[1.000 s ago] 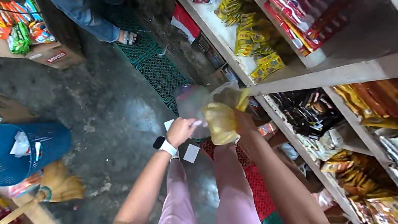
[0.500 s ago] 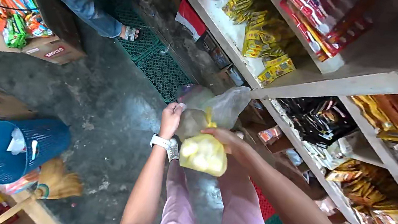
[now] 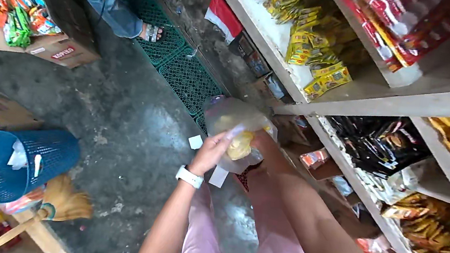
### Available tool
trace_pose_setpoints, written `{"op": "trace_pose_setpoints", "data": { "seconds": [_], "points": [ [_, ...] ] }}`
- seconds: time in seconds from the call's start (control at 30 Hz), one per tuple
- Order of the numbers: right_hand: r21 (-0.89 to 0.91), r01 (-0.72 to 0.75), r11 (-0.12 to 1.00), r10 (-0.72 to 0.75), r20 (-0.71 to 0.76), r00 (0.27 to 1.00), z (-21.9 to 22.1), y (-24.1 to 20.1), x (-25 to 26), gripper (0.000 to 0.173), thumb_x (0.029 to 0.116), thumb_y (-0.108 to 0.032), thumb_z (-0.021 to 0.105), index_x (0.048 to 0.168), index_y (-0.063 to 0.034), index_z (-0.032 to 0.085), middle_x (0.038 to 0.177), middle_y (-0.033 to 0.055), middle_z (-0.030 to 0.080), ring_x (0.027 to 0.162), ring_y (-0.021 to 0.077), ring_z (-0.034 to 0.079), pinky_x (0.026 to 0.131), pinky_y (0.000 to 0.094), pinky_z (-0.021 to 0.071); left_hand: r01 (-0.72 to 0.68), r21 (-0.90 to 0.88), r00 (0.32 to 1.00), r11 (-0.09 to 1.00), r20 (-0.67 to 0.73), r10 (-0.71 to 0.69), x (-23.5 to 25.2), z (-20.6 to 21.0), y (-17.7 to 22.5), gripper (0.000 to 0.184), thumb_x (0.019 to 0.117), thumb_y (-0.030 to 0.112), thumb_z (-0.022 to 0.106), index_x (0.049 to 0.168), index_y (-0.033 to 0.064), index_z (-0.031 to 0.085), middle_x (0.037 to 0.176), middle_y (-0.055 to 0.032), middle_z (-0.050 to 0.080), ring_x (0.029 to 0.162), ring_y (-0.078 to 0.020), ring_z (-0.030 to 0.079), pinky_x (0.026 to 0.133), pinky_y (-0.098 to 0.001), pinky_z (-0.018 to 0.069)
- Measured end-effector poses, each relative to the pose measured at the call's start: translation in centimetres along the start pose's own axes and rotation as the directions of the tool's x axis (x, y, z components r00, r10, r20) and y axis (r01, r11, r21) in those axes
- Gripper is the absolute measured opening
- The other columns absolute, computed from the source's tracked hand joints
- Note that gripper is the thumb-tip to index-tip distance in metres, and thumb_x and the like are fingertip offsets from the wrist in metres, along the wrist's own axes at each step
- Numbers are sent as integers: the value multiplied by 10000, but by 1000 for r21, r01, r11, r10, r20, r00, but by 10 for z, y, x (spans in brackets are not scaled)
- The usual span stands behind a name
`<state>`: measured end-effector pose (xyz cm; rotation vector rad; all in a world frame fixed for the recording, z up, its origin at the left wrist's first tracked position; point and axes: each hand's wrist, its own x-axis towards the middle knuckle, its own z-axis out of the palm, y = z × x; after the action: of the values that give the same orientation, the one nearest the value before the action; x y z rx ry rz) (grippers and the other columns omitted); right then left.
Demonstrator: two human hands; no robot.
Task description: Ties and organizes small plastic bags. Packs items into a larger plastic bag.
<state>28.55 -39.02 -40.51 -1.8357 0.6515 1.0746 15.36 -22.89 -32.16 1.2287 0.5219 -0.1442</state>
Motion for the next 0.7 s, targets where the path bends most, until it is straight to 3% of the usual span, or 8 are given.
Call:
{"op": "trace_pose_setpoints", "data": {
  "seconds": [0.07,0.17,0.3,0.37,0.43,0.5,0.57,0.7],
  "points": [
    [53,-58,997,55,60,997,1,-6,15,327,1097,-195,445,1347,0,524,1205,172,604,1044,241,608,876,423,532,32,-168,997,985,-65,-43,13,-13,2,328,1092,222,371,1138,51,647,564,109,424,460,12,395,461,-173,379],
    [73,-74,995,71,42,997,-13,-9,25,335,1082,-282,501,1297,-36,574,1114,137,639,952,220,628,811,411,545,23,-248,990,969,-131,-57,23,-27,8,386,1121,263,330,1317,111,625,567,84,420,430,-11,374,420,-168,359],
    [207,-63,976,113,-239,964,-76,20,21,396,1076,-246,510,1398,-15,509,1289,192,579,1117,282,589,912,475,521,8,-250,984,968,-173,-53,27,-25,9,407,1124,289,329,1391,144,601,569,77,388,416,-22,345,401,-173,340],
    [273,34,962,73,-374,925,-112,41,0,374,1084,-225,482,1389,-8,490,1270,180,571,1087,246,585,894,432,527,9,-208,988,978,-152,-41,27,-17,3,401,1116,279,352,1386,127,606,563,79,381,416,-23,334,403,-185,331],
    [108,83,991,-26,-450,893,-145,51,-36,405,1099,-216,445,1429,17,475,1345,202,563,1163,247,587,964,432,516,28,-113,996,993,-86,-38,26,-3,-1,398,1107,247,370,1385,94,611,578,62,411,438,-41,356,424,-219,355],
    [-39,65,997,-75,-450,890,-172,56,-59,462,1094,-230,454,1474,32,454,1446,236,522,1286,285,557,1038,469,497,41,-11,999,999,-3,-41,21,19,-4,363,1104,239,400,1271,48,659,610,56,456,479,-41,399,473,-230,392],
    [260,97,961,38,-467,883,-171,48,-79,458,1075,-286,517,1448,-26,461,1352,148,557,1177,211,579,967,409,520,45,53,998,998,50,-48,16,39,-3,361,1101,232,417,1154,-5,684,661,50,479,532,-31,414,528,-222,400],
    [739,197,645,106,-342,934,-112,31,-119,252,1090,-255,444,1259,-78,506,1039,70,594,905,154,620,765,369,570,66,27,997,997,41,-67,12,57,-2,378,1104,227,387,1027,-18,664,629,72,420,521,-15,395,512,-200,377]
  ]
}}
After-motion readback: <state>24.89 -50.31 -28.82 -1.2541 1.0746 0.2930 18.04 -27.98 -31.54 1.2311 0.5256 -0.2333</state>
